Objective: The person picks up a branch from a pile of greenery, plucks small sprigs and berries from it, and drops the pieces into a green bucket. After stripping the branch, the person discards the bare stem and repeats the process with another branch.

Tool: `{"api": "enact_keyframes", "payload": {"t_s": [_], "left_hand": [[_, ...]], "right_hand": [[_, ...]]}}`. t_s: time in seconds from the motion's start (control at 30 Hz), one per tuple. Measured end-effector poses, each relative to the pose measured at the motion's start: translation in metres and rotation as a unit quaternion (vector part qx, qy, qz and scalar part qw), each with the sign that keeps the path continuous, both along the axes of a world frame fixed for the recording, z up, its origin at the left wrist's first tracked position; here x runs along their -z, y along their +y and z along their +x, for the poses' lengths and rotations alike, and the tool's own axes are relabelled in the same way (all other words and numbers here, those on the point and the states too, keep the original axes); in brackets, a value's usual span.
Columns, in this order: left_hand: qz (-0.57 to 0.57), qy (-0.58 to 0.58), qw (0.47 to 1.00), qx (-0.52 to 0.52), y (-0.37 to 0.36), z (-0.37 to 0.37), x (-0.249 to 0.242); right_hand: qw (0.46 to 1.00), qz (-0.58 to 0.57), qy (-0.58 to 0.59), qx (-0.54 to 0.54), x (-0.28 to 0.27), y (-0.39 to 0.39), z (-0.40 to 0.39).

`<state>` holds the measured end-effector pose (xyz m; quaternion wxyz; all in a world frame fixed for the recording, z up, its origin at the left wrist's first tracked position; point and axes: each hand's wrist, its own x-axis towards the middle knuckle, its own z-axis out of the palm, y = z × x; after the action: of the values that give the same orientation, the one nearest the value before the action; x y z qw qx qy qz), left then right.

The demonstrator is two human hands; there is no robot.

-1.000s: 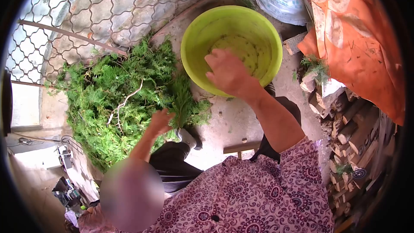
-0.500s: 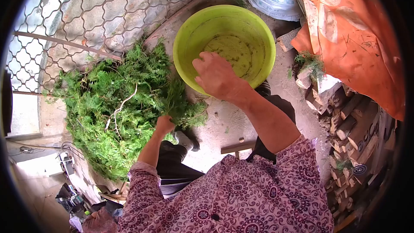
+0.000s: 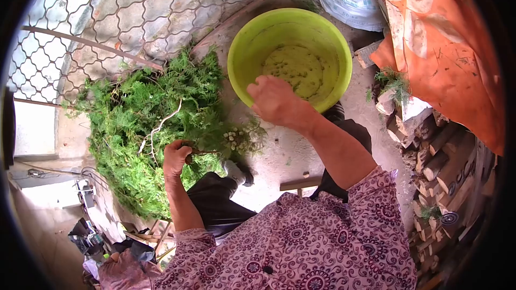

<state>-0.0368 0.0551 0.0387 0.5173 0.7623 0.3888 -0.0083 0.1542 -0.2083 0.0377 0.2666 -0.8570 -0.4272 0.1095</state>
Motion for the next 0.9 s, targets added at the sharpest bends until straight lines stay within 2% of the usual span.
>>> {"api": "enact_keyframes", "payload": {"t_s": [0.1, 0.23, 0.3, 0.33, 0.4, 0.43, 0.5, 0.6, 0.73, 0.83, 0.9], "left_hand": [[-0.003, -0.028, 1.0, 0.003, 0.002, 0.001, -0.012], [-0.044, -0.068, 0.997, 0.012, -0.002, 0.005, -0.025], [-0.06, -0.083, 0.994, 0.023, -0.005, 0.008, -0.028], [-0.075, -0.095, 0.992, 0.04, -0.008, 0.009, -0.029], [-0.071, -0.108, 0.99, 0.051, -0.016, 0.012, -0.032], [-0.087, -0.105, 0.989, 0.05, -0.019, 0.013, -0.032], [-0.103, -0.101, 0.988, 0.063, -0.023, 0.015, -0.035], [-0.106, -0.096, 0.987, 0.071, -0.03, 0.018, -0.041], [-0.092, -0.102, 0.987, 0.087, -0.031, 0.02, -0.042], [-0.089, -0.09, 0.988, 0.083, -0.031, 0.021, -0.039], [-0.103, -0.101, 0.986, 0.086, -0.034, 0.022, -0.041]], "right_hand": [[0.998, -0.033, 0.041, -0.021, -0.004, 0.003, -0.006], [0.996, -0.025, 0.036, -0.073, 0.023, 0.019, -0.019], [0.98, 0.144, 0.058, -0.122, 0.023, 0.03, -0.029], [0.98, 0.141, 0.057, -0.126, 0.017, 0.035, -0.034], [0.964, 0.096, 0.182, -0.167, 0.004, 0.049, -0.043], [0.964, 0.096, 0.181, -0.168, 0.006, 0.055, -0.048], [0.926, 0.15, 0.311, -0.155, 0.014, 0.065, -0.058], [0.911, 0.169, 0.345, -0.15, 0.013, 0.074, -0.066], [0.928, 0.169, 0.305, -0.131, 0.005, 0.076, -0.07], [0.91, 0.195, 0.347, -0.117, 0.012, 0.076, -0.07], [0.925, 0.233, 0.279, -0.108, 0.014, 0.074, -0.07]]}}
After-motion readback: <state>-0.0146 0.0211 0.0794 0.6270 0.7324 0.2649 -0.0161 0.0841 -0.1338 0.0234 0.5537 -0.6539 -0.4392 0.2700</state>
